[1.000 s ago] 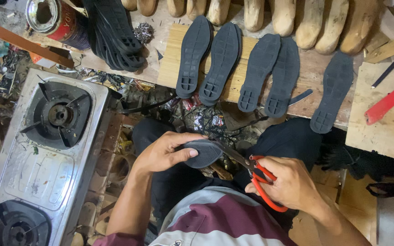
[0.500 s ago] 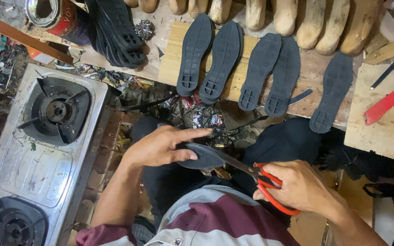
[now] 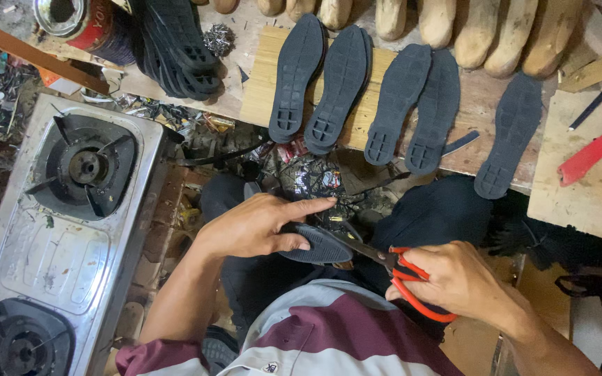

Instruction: The person sits at a workbench and uses red-handled scissors to trim excess rubber from the edges of black shoe soles, working on one sole at a time. They turn each sole over to cut along its contour, then set the trimmed sole on the bench with the finished pile.

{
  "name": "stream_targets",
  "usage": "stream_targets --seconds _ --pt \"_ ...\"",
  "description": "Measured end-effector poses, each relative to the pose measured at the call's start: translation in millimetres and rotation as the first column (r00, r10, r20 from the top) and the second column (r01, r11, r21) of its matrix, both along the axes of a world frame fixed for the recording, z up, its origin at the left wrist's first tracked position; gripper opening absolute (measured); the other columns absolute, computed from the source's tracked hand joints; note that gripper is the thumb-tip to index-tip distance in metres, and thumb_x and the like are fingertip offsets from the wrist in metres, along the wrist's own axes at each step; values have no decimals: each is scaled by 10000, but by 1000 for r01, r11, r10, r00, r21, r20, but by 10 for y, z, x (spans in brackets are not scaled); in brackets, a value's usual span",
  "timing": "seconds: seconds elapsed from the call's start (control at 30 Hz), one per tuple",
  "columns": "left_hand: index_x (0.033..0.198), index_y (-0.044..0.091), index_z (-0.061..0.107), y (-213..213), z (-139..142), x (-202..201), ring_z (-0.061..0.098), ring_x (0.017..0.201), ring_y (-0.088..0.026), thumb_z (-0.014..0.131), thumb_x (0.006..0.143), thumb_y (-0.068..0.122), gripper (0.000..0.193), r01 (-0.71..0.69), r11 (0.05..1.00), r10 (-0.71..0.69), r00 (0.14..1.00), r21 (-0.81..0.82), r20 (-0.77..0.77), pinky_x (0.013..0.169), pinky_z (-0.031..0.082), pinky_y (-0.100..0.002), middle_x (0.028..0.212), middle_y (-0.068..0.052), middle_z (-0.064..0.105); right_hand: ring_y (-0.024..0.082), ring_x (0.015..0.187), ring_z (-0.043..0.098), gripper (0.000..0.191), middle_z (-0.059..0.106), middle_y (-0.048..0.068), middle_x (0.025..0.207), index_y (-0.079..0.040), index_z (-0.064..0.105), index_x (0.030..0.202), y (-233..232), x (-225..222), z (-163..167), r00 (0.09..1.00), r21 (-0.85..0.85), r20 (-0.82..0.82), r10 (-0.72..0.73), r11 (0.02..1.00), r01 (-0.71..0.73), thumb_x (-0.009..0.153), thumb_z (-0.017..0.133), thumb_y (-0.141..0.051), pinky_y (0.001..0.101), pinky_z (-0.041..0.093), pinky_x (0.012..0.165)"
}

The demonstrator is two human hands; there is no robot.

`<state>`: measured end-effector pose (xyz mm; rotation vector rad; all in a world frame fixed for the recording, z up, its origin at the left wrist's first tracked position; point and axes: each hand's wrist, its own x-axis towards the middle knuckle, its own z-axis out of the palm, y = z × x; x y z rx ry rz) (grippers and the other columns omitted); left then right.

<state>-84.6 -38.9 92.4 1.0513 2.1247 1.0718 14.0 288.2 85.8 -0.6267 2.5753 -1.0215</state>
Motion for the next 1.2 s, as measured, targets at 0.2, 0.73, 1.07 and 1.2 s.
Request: stream_targets --seconds 0.2,0.73,1.07,1.2 --pt "1529 127 438 107 -132 34 726 799 -368 834 809 226 828 -39 994 34 998 98 52 686 544 -400 1011 -197 744 90 516 691 339 708 33 601 -8 659 829 -74 34 -248 955 -244 232 -185 940 241 725 884 -239 272 546 463" --pt "1533 43 453 378 -873 494 682 1160 -207 552 988 592 780 -336 743 -268 643 578 718 1022 535 -347 1300 -120 678 115 548 623 276 693 70 705 73 698 1055 -309 81 -433 813 -728 527 -250 360 583 835 706 -93 266 511 517" --pt "1427 106 406 349 -966 258 675 1132 -256 616 944 -66 554 -825 165 28 552 541 833 902 592 -420 1264 -142 658 56 692 616 364 643 23 777 18 681 1096 -421 98 -538 934 -474 160 -319 805 357 796 834 -120 237 532 614" --pt "1439 114 382 213 -945 218 674 1163 -256 616 927 -76 594 -809 139 88 584 571 807 945 599 -445 1254 -130 654 132 581 636 417 650 55 712 -16 677 1048 -396 127 -437 909 -262 203 -363 875 408 704 882 -131 299 525 544"
